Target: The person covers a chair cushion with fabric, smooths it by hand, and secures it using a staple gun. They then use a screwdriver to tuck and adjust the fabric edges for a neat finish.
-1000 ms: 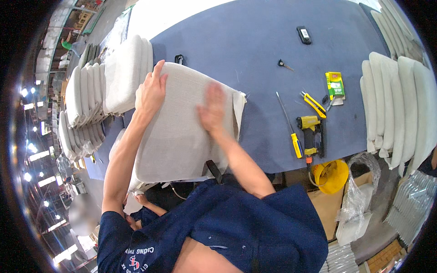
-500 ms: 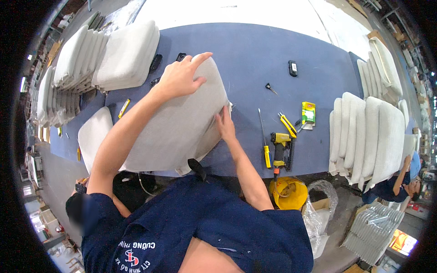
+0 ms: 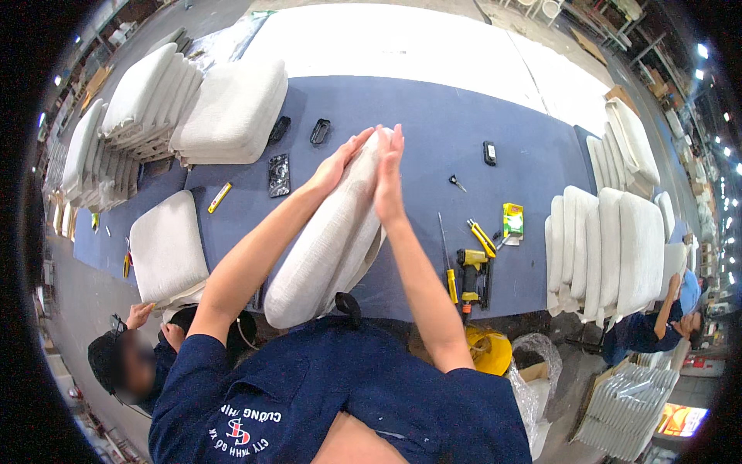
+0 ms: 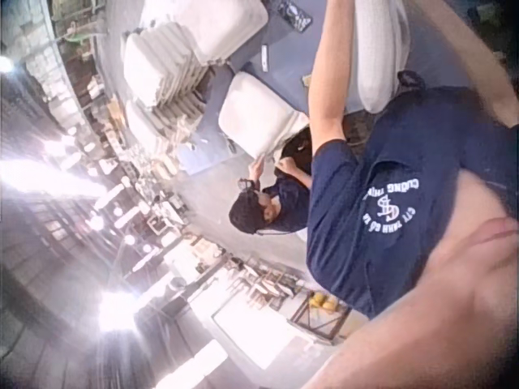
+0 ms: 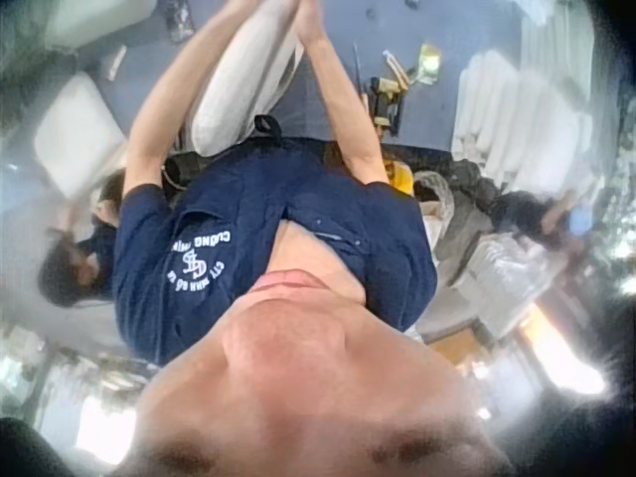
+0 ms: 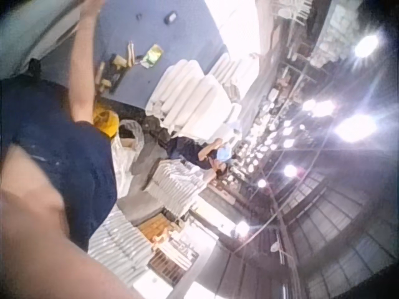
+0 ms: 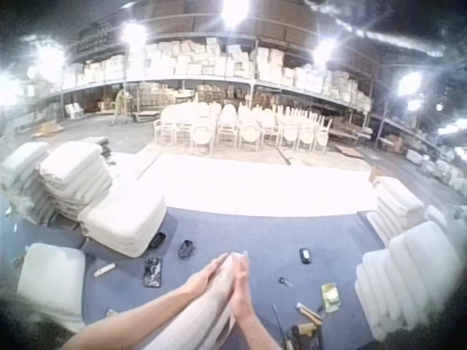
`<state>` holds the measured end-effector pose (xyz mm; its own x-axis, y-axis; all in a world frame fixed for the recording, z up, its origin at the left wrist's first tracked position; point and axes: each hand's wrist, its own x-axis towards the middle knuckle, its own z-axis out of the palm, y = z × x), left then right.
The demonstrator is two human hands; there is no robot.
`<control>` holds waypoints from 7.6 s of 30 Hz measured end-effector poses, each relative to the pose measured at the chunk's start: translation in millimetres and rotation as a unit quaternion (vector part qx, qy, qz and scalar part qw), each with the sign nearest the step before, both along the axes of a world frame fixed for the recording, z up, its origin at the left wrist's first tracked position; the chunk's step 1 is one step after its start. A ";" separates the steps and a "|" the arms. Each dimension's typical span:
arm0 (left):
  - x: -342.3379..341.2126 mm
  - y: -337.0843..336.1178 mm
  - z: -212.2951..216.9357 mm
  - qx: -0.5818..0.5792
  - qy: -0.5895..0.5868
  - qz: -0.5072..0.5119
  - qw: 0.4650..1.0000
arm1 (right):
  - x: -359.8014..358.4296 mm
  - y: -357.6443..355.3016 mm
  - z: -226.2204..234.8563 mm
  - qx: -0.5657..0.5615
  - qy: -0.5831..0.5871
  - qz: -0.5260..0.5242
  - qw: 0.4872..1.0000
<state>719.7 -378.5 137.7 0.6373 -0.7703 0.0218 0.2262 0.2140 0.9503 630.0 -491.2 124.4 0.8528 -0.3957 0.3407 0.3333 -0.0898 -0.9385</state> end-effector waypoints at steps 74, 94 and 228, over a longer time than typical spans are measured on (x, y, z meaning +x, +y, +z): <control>48.9 76.0 5.8 0.542 -0.553 0.164 0.611 | -55.1 58.3 -247.1 -0.194 0.285 -0.154 0.926; 13.6 73.0 54.0 0.543 -0.405 0.094 0.730 | -64.4 76.4 -220.4 -0.194 0.204 -0.157 0.947; -171.3 240.0 43.0 0.504 -0.312 0.198 0.780 | -106.3 228.9 -2.3 -0.051 -0.031 0.080 0.995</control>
<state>548.3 -138.5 180.7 0.9373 -0.3419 -0.0669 -0.2426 -0.7784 0.5789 523.6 -262.3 122.1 0.8778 -0.2185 0.4262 0.4082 -0.1241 -0.9044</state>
